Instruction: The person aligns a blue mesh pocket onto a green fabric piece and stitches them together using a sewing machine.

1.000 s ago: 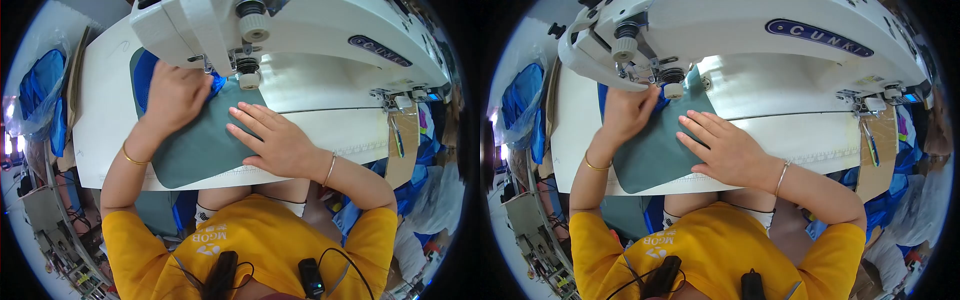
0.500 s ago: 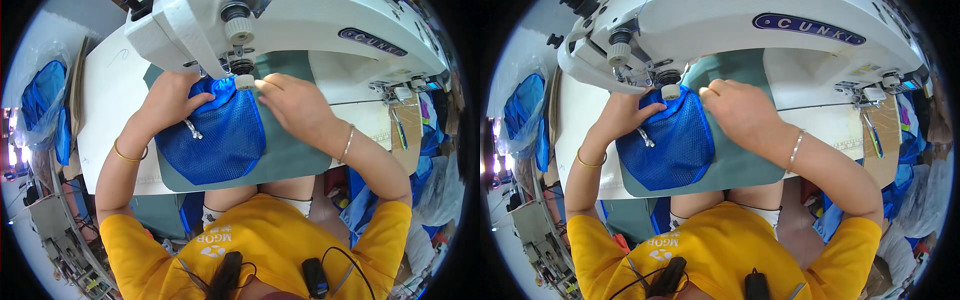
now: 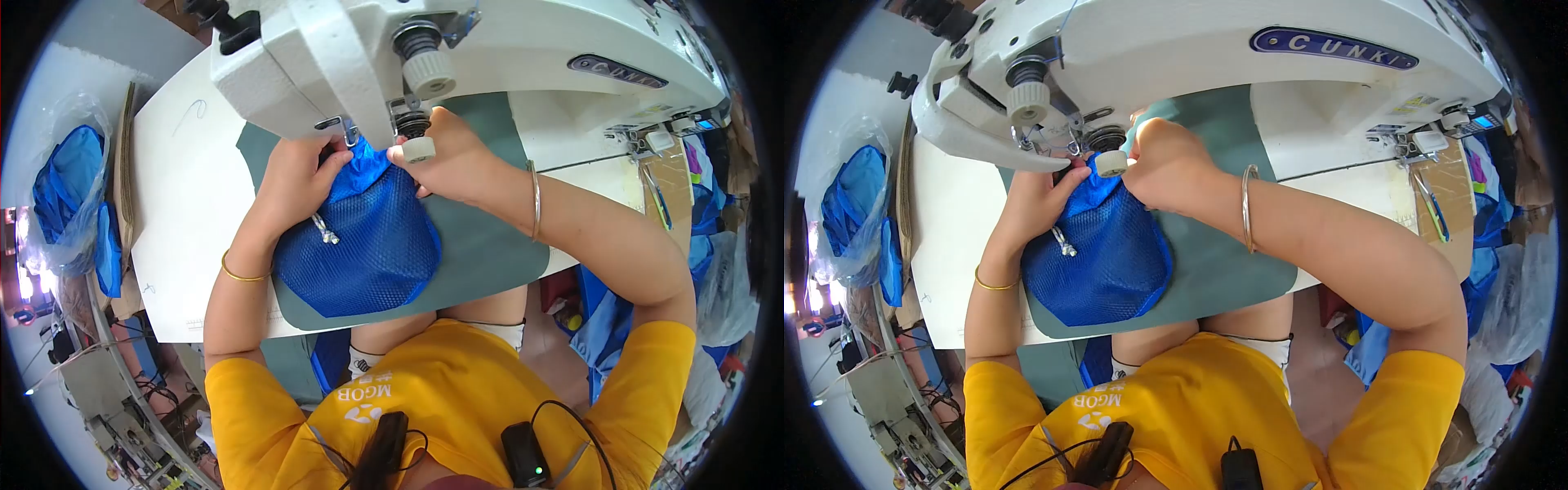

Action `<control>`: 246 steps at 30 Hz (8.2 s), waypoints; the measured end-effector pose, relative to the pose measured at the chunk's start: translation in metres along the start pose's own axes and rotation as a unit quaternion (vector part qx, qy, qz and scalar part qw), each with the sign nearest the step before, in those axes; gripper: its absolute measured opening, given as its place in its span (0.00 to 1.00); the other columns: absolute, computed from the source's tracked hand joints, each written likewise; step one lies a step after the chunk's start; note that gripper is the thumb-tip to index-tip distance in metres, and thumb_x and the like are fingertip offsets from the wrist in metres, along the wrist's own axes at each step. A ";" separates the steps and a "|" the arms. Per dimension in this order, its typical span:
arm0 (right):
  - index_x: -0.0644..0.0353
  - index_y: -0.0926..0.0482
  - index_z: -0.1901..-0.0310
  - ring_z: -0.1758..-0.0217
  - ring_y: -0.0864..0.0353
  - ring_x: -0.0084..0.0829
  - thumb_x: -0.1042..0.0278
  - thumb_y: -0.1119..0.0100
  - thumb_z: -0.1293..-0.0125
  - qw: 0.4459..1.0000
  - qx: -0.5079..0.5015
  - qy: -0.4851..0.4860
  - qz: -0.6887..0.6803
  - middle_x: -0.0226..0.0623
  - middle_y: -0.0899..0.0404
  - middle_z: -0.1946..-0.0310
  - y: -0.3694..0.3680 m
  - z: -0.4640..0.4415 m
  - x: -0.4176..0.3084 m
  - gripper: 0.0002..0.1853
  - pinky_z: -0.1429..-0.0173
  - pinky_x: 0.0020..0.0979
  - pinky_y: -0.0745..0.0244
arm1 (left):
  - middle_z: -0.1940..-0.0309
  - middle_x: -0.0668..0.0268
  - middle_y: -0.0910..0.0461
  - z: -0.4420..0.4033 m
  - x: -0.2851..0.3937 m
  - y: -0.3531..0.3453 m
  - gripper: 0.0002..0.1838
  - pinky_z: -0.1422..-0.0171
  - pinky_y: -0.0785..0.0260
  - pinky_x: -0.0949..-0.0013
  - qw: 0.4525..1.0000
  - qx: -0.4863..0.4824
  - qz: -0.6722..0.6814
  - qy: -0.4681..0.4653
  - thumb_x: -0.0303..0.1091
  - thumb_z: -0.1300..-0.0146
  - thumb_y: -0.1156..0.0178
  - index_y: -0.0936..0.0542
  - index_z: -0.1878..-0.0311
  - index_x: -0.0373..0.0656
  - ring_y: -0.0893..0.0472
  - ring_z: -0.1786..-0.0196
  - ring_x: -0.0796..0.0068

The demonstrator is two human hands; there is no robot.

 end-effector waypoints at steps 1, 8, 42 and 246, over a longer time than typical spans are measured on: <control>0.68 0.17 0.64 0.64 0.11 0.36 0.59 0.30 0.28 0.985 -0.049 -0.062 -0.151 0.40 0.16 0.69 -0.012 0.000 0.010 0.17 0.64 0.39 0.17 | 0.63 0.46 0.14 0.001 0.000 -0.003 0.11 0.54 0.24 0.53 0.998 -0.020 -0.055 0.017 0.32 0.31 0.32 0.15 0.55 0.32 0.17 0.62 0.44; 0.67 0.15 0.55 0.71 0.21 0.23 0.67 0.32 0.27 0.926 -0.109 -0.160 -0.325 0.31 0.20 0.71 -0.037 0.011 0.029 0.10 0.69 0.27 0.24 | 0.62 0.46 0.15 0.001 0.004 -0.002 0.08 0.53 0.24 0.52 0.987 0.089 -0.125 -0.046 0.30 0.30 0.34 0.15 0.56 0.34 0.16 0.58 0.43; 0.75 0.17 0.50 0.61 0.09 0.40 0.63 0.47 0.18 0.928 -0.178 -0.157 -0.286 0.51 0.12 0.60 -0.052 0.026 0.014 0.18 0.56 0.37 0.09 | 0.50 0.66 0.12 0.023 0.056 -0.003 0.18 0.35 0.31 0.56 0.937 0.048 -0.199 -0.283 0.25 0.41 0.33 0.09 0.47 0.52 0.18 0.42 0.60; 0.68 0.14 0.47 0.33 0.20 0.39 0.68 0.38 0.36 0.888 0.158 0.399 0.166 0.40 0.16 0.42 -0.037 0.194 0.013 0.18 0.28 0.41 0.22 | 0.58 0.60 0.17 0.137 0.127 -0.062 0.18 0.53 0.23 0.62 0.910 -0.021 -0.241 -0.337 0.30 0.52 0.34 0.13 0.56 0.34 0.18 0.58 0.64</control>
Point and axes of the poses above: each hand's wrist, its own z-axis away from the middle knuckle, its own y-axis out of the back of the hand, x = y × z, the point moved 10 cm from there along -z, towards the middle knuckle
